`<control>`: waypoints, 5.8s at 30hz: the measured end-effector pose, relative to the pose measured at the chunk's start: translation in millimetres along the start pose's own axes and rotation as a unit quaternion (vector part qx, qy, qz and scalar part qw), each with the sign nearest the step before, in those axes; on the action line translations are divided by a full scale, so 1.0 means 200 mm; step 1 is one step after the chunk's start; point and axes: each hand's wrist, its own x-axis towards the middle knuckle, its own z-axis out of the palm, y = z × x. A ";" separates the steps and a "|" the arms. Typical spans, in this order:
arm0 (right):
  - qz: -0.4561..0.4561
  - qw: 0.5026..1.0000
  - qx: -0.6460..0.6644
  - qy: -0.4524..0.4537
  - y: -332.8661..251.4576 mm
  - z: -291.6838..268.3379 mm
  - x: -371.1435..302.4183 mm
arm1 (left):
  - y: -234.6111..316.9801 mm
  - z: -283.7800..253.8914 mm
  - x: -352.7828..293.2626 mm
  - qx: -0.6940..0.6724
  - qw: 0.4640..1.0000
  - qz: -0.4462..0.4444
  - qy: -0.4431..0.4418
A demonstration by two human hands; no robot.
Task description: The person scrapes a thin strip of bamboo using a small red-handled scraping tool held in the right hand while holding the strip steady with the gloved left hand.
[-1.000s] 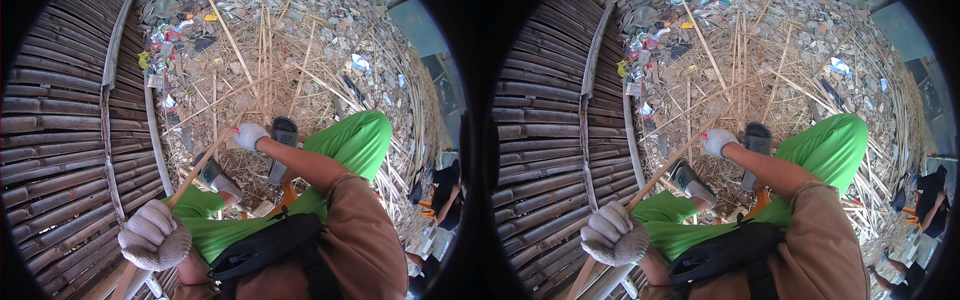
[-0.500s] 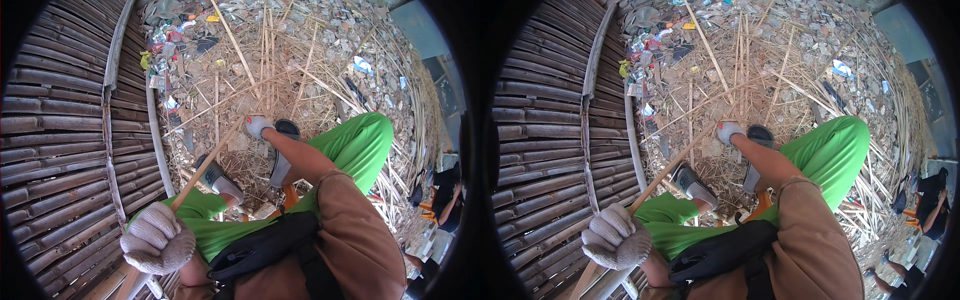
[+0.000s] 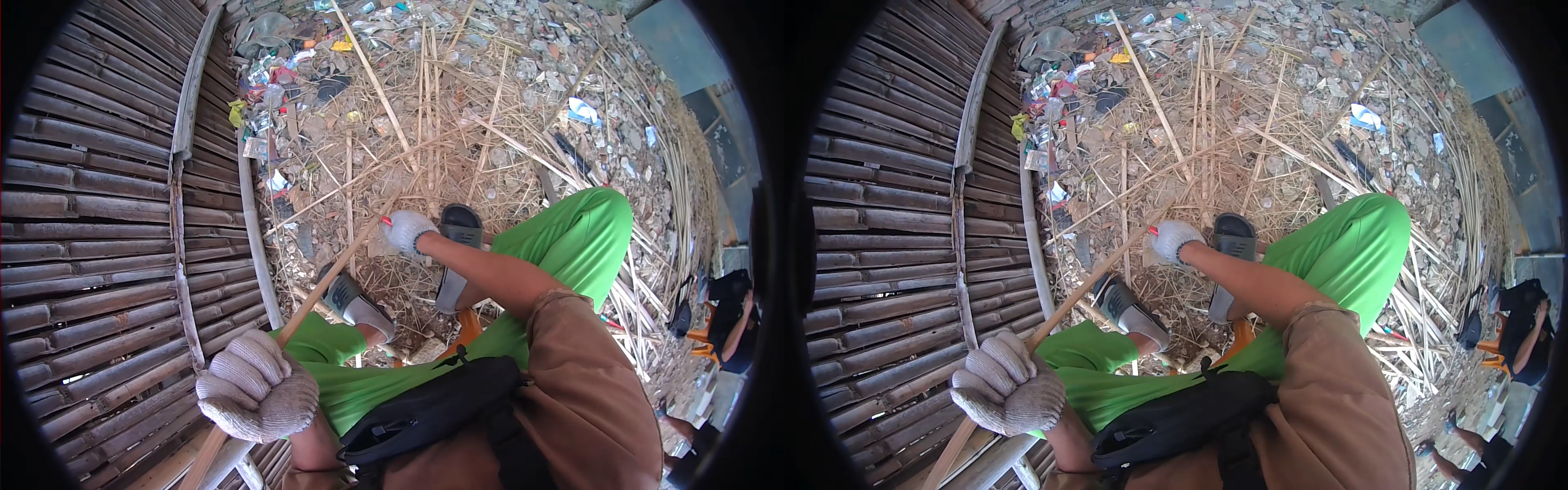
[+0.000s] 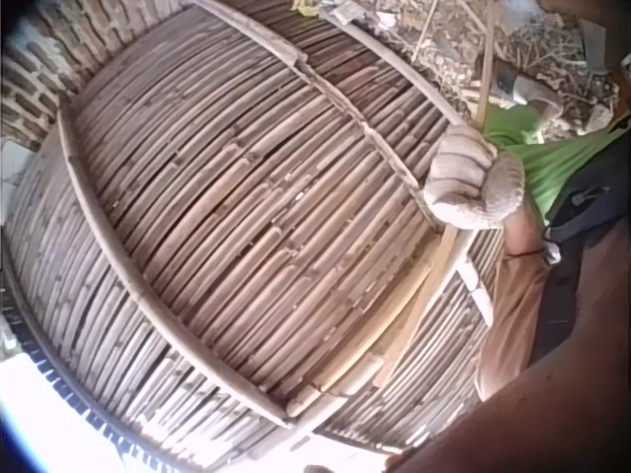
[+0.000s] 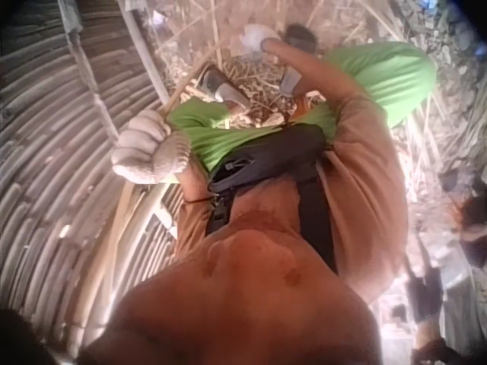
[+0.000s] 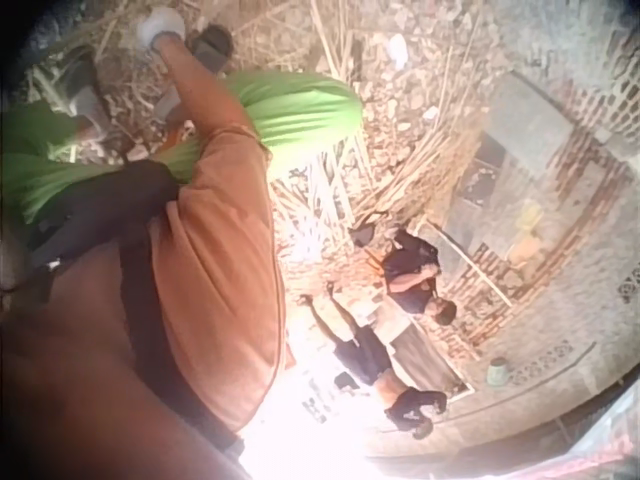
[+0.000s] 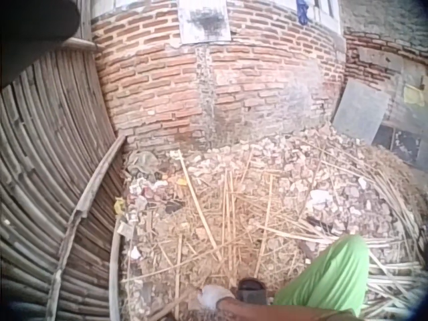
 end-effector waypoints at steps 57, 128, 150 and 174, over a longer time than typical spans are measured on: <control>0.061 0.973 0.177 0.133 0.25 0.11 0.18 | -0.08 0.00 0.16 0.049 0.997 0.015 -0.059; -0.288 0.950 0.088 0.086 -0.77 -0.32 -0.92 | -0.05 0.09 -0.01 0.055 0.996 0.028 0.066; -0.229 0.970 0.050 0.056 -0.59 -0.26 -0.64 | -0.05 -0.02 0.04 0.018 0.997 0.015 0.076; -0.228 0.971 0.044 0.053 -0.66 -0.23 -0.61 | -0.05 -0.08 0.07 0.000 0.993 0.024 0.120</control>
